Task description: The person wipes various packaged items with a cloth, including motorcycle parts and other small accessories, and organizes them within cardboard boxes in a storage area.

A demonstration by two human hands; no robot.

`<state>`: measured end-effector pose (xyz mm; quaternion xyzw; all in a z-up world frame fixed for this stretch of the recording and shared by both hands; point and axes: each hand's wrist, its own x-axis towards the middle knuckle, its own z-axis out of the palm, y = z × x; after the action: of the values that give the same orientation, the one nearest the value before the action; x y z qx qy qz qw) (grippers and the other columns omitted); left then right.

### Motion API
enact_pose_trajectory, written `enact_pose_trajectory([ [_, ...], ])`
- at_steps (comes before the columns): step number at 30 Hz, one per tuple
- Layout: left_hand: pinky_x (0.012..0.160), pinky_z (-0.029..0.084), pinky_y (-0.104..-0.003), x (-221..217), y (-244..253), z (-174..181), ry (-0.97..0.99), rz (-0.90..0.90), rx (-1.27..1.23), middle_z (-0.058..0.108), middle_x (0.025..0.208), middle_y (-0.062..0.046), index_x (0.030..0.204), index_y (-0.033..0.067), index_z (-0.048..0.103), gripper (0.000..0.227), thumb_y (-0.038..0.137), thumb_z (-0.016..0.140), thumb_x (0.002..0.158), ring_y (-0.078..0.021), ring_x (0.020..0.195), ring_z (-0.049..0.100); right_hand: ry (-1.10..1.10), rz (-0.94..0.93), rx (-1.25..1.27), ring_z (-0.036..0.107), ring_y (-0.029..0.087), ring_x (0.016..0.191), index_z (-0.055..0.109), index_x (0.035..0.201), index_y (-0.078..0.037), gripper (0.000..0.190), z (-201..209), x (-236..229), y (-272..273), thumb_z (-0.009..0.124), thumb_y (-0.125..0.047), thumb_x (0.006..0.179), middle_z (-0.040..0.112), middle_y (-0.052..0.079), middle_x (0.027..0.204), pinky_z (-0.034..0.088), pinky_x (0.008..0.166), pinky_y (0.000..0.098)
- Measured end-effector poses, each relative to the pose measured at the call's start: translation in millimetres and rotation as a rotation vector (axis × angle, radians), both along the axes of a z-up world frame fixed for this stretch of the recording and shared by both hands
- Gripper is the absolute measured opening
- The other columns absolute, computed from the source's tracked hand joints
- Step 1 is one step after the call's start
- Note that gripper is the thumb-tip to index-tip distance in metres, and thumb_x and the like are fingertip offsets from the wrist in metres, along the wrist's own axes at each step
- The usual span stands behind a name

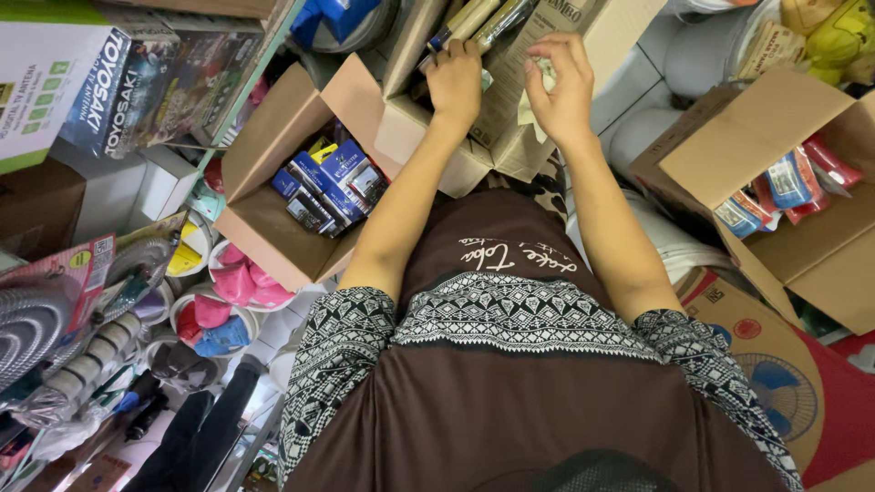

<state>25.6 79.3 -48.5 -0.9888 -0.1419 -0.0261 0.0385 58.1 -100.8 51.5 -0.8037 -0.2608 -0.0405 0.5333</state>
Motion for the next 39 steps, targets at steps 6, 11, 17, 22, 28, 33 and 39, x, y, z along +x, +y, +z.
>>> enact_pose_trajectory([
  [6, 0.073, 0.054, -0.042, 4, 9, -7, -0.005, -0.095, -0.056, 0.068, 0.097, -0.007, 0.100, 0.0126, 0.067, 0.022, 0.013, 0.072, 0.079, -0.0265, 0.087, 0.071, 0.007, -0.021, 0.030, 0.067, 0.032, 0.109, 0.068, 0.112, -0.001, 0.014, 0, -2, 0, 0.070, -0.002, 0.098, 0.063, 0.016, 0.118, 0.055, 0.095, 0.0388],
  [11, 0.069, 0.051, -0.042, -15, 32, 14, -0.201, -0.254, -0.607, 0.069, 0.089, -0.011, 0.094, 0.0083, 0.062, 0.019, 0.011, 0.073, 0.079, -0.0297, 0.083, 0.069, 0.013, -0.039, 0.028, 0.066, 0.029, 0.108, 0.065, 0.121, -0.003, 0.022, -9, 0, -4, 0.070, -0.002, 0.100, 0.064, 0.014, 0.117, 0.054, 0.095, 0.0390],
  [17, 0.064, 0.043, -0.027, -6, 36, 19, -0.347, -0.017, -1.403, 0.054, 0.076, -0.002, 0.094, 0.0052, 0.052, 0.014, 0.004, 0.066, 0.096, -0.0091, 0.072, 0.052, 0.358, -0.226, 0.512, 0.059, 0.020, 0.118, 0.043, 0.145, -0.007, 0.044, -21, 3, -7, 0.065, -0.001, 0.106, 0.057, 0.012, 0.136, 0.050, 0.106, 0.0347],
  [22, 0.063, 0.040, -0.024, 4, 3, 42, -0.567, 0.026, -1.546, 0.051, 0.081, 0.003, 0.097, 0.0057, 0.050, 0.015, 0.007, 0.063, 0.104, -0.0062, 0.072, 0.050, 0.018, -0.191, 0.387, 0.047, 0.023, 0.135, 0.040, 0.143, -0.009, 0.050, 20, -6, 10, 0.067, -0.001, 0.101, 0.044, 0.013, 0.148, 0.041, 0.118, 0.0355],
  [28, 0.065, 0.044, -0.024, -7, -36, 86, -0.674, 0.120, -1.531, 0.054, 0.081, 0.002, 0.100, 0.0051, 0.052, 0.014, 0.011, 0.063, 0.104, -0.0055, 0.073, 0.052, 0.033, -0.065, 0.184, 0.050, 0.027, 0.138, 0.045, 0.145, -0.003, 0.050, 41, -21, 30, 0.064, 0.003, 0.099, 0.049, 0.018, 0.147, 0.041, 0.120, 0.0377],
  [33, 0.074, 0.048, -0.025, -18, -41, 76, -0.612, 0.063, -1.577, 0.057, 0.090, 0.000, 0.107, 0.0043, 0.054, 0.016, 0.013, 0.067, 0.105, -0.0070, 0.083, 0.054, 0.330, -0.077, 0.411, 0.062, 0.020, 0.123, 0.052, 0.140, -0.004, 0.036, 9, -18, 11, 0.060, 0.006, 0.106, 0.062, 0.012, 0.134, 0.052, 0.109, 0.0337],
  [39, 0.084, 0.056, -0.028, -21, -54, 57, -0.059, 0.146, -2.232, 0.065, 0.115, -0.006, 0.123, 0.0052, 0.054, 0.038, 0.020, 0.073, 0.094, -0.0135, 0.104, 0.063, 0.561, -0.128, 0.778, 0.063, 0.019, 0.113, 0.054, 0.134, -0.003, 0.028, -12, 0, -8, 0.059, 0.004, 0.107, 0.064, 0.012, 0.124, 0.053, 0.101, 0.0347],
])
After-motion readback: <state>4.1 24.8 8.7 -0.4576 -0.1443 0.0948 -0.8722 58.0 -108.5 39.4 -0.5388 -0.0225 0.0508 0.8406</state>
